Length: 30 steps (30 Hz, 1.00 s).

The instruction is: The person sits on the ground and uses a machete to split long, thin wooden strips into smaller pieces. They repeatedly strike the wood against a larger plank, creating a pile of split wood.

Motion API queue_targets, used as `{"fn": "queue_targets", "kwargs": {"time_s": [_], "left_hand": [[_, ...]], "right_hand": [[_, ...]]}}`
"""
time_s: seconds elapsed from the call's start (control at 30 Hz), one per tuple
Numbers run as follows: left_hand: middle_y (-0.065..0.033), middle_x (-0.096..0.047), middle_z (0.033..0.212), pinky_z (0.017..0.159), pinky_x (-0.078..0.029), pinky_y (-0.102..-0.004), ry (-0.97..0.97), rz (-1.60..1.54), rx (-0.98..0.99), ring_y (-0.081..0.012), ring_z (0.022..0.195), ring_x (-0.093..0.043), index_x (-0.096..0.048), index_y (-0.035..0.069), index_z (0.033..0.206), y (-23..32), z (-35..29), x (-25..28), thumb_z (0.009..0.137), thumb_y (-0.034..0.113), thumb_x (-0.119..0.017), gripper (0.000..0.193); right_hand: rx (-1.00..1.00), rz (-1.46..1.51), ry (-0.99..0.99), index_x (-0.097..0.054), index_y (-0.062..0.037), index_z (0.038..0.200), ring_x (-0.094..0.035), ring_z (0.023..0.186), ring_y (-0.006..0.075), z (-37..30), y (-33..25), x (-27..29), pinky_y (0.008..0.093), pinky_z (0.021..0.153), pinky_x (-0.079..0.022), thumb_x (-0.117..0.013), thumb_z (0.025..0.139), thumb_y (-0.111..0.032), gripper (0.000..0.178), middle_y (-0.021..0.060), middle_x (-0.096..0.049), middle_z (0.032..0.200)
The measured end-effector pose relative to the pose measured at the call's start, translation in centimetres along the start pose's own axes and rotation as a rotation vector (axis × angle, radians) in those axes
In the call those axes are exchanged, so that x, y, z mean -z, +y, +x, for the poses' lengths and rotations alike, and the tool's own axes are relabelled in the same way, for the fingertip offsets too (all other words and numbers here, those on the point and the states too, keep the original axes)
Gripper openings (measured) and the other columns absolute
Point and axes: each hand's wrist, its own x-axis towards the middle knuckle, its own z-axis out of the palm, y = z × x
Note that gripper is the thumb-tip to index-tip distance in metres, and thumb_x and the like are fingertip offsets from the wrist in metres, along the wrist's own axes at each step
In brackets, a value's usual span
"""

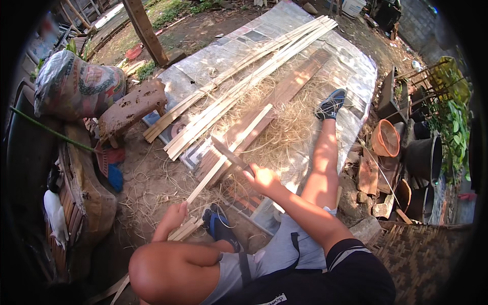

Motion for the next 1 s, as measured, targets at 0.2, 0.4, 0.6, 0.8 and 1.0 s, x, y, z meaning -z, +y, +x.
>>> {"fn": "queue_targets", "kwargs": {"time_s": [0.2,0.4,0.6,0.8,1.0], "left_hand": [[-0.0146,-0.066,0.070,0.069,-0.050,-0.0419,0.002,-0.049,0.040,-0.0264,0.068,-0.063,-0.069,-0.001,0.083,-0.5,-3.5,0.2,0.109,0.041,-0.045,0.055],[-0.0162,-0.069,0.075,0.076,-0.051,-0.0433,0.015,-0.013,0.031,-0.0283,0.075,-0.067,-0.071,0.000,0.084,-1.2,-3.8,1.6,0.109,0.040,-0.043,0.055],[-0.0187,-0.072,0.084,0.079,-0.053,-0.0477,0.062,0.130,0.025,-0.0380,0.082,-0.070,-0.070,0.003,0.096,-1.3,-2.5,0.8,0.107,0.039,-0.048,0.043],[-0.0180,-0.070,0.084,0.070,-0.054,-0.0522,0.439,0.493,-0.202,-0.0421,0.082,-0.069,-0.063,0.005,0.093,4.7,0.8,-3.4,0.104,0.039,-0.054,0.037],[-0.0236,-0.070,0.081,0.071,-0.053,-0.0566,0.311,0.441,-0.187,-0.0450,0.076,-0.068,-0.065,0.003,0.092,4.4,-0.5,-1.4,0.106,0.037,-0.049,0.040]], "right_hand": [[-0.051,-0.124,0.096,-0.059,-0.0136,0.124,-0.071,0.067,0.0342,-0.7,2.2,1.7,0.0461,0.058,-0.057,-0.057,0.099,-0.057,0.050,0.0164,-0.067,0.080],[0.172,-0.161,0.156,-0.059,-0.0125,0.121,-0.072,0.067,0.0394,-1.3,0.7,1.5,0.0488,0.058,-0.058,-0.057,0.100,-0.054,0.047,0.0191,-0.070,0.075],[-0.219,0.027,0.176,-0.055,-0.0075,0.120,-0.072,0.074,0.0457,1.2,5.7,2.5,0.0570,0.067,-0.057,-0.053,0.102,-0.054,0.050,0.0246,-0.072,0.083],[0.270,-0.139,0.044,-0.057,-0.0100,0.118,-0.071,0.070,0.0362,-4.3,-0.6,1.0,0.0481,0.058,-0.056,-0.057,0.098,-0.055,0.049,0.0167,-0.066,0.076],[-0.322,0.000,0.513,-0.059,-0.0087,0.109,-0.070,0.073,0.0461,2.0,9.4,6.8,0.0549,0.061,-0.056,-0.059,0.102,-0.042,0.034,0.0226,-0.070,0.075]]}}
